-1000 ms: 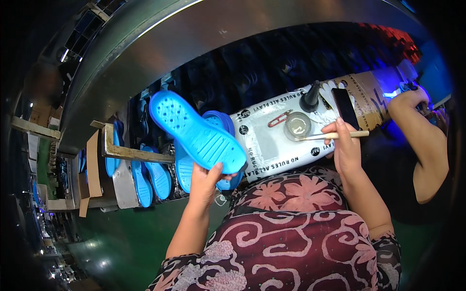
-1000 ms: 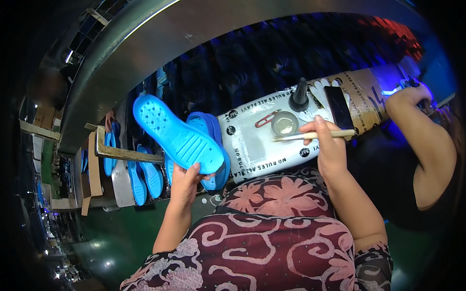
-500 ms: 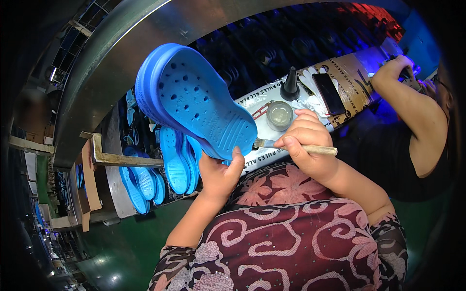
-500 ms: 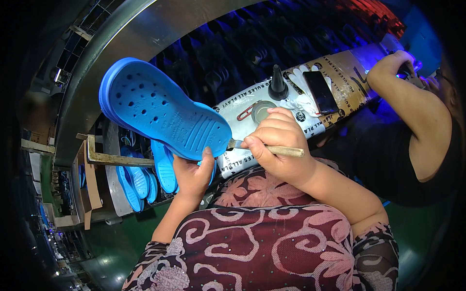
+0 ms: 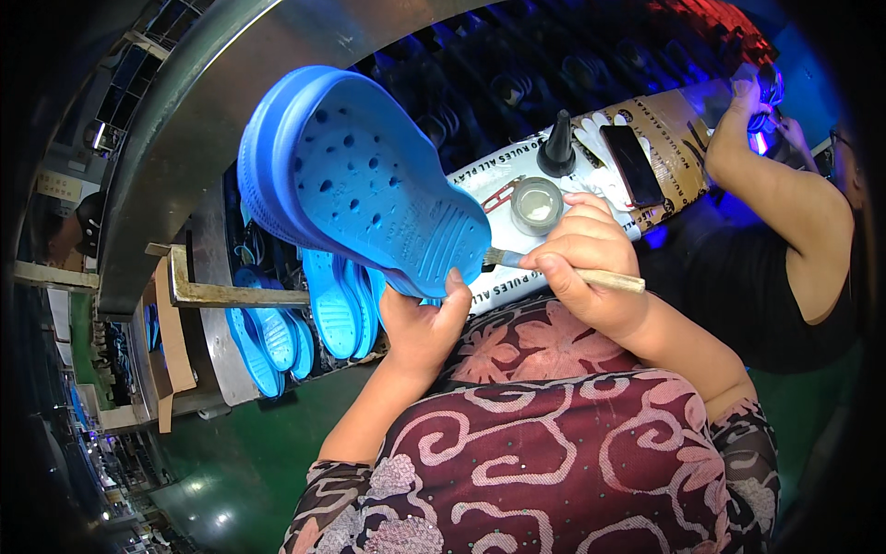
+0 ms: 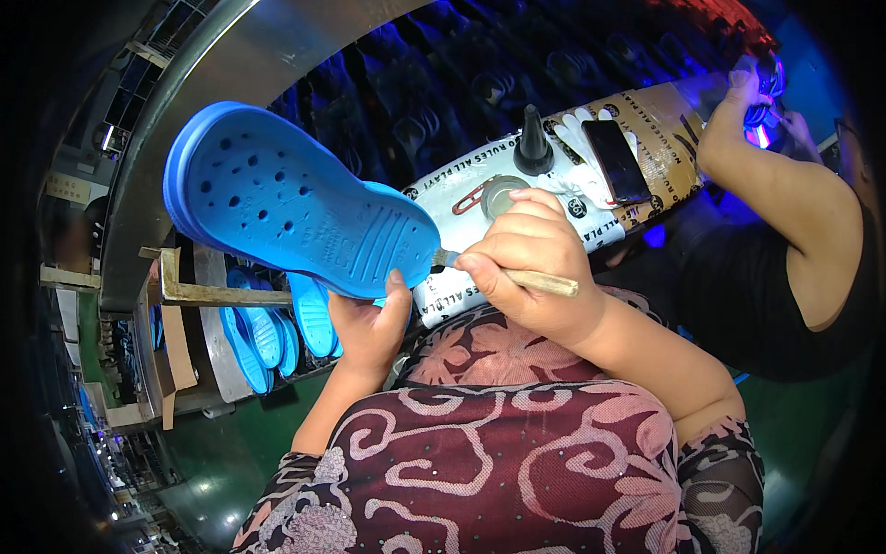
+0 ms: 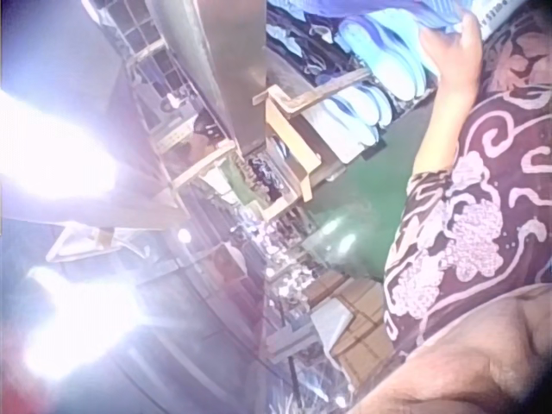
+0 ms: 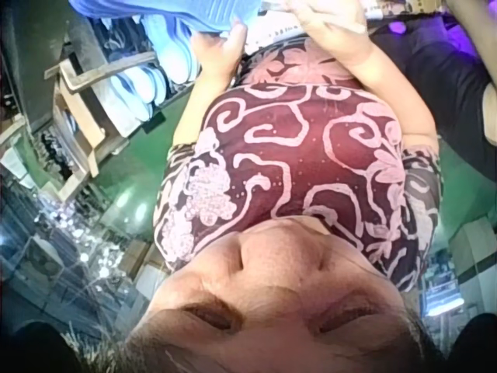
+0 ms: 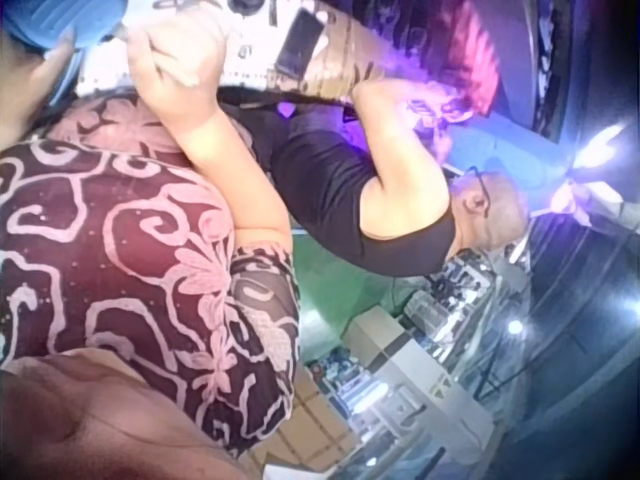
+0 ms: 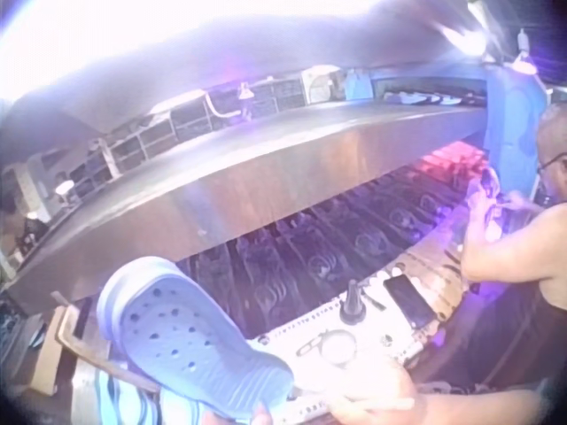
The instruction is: The person picks up shoe soles, applies adhesive to them using a brush dipped in a container, and places the soles onto a conveyor belt.
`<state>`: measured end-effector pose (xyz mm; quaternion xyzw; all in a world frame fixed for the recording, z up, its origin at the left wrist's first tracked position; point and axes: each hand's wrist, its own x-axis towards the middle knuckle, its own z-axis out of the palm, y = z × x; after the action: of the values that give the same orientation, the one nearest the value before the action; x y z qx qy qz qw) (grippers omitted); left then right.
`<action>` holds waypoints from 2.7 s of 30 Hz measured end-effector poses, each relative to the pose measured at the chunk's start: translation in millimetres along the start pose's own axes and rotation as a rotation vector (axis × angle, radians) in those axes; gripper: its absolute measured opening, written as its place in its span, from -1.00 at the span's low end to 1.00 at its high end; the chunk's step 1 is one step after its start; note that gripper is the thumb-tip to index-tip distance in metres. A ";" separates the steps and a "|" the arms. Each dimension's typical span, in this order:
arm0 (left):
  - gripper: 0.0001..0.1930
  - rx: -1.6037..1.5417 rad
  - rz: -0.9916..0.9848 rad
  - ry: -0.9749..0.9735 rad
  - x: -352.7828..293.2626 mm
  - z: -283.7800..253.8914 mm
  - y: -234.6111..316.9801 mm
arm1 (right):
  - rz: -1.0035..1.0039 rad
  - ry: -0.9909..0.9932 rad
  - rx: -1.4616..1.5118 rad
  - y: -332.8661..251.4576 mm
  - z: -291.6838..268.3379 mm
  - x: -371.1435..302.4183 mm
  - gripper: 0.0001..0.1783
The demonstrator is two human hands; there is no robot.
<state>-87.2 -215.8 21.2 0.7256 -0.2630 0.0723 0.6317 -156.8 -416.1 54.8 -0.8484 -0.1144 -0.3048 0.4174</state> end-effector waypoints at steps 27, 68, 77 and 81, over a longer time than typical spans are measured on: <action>-0.64 -0.051 0.088 -0.024 -0.6 8.2 -18.7 | 0.006 0.005 -0.078 8.0 5.9 1.1 -0.78; -0.54 -0.986 -0.678 -0.605 266.9 253.1 179.4 | 0.428 0.435 0.042 68.3 -102.7 -76.8 -0.70; -0.60 -1.021 -0.659 -0.660 216.5 259.9 144.5 | 0.508 0.427 0.130 91.7 -107.4 -93.4 -0.65; -0.51 -0.430 -0.636 -0.583 153.4 136.4 52.9 | 0.615 0.422 0.322 97.3 -87.3 -93.4 -0.63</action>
<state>-12.6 -394.0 108.7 0.6133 -0.2030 -0.3868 0.6581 -223.5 -539.2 -23.9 -0.6854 0.1868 -0.3114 0.6311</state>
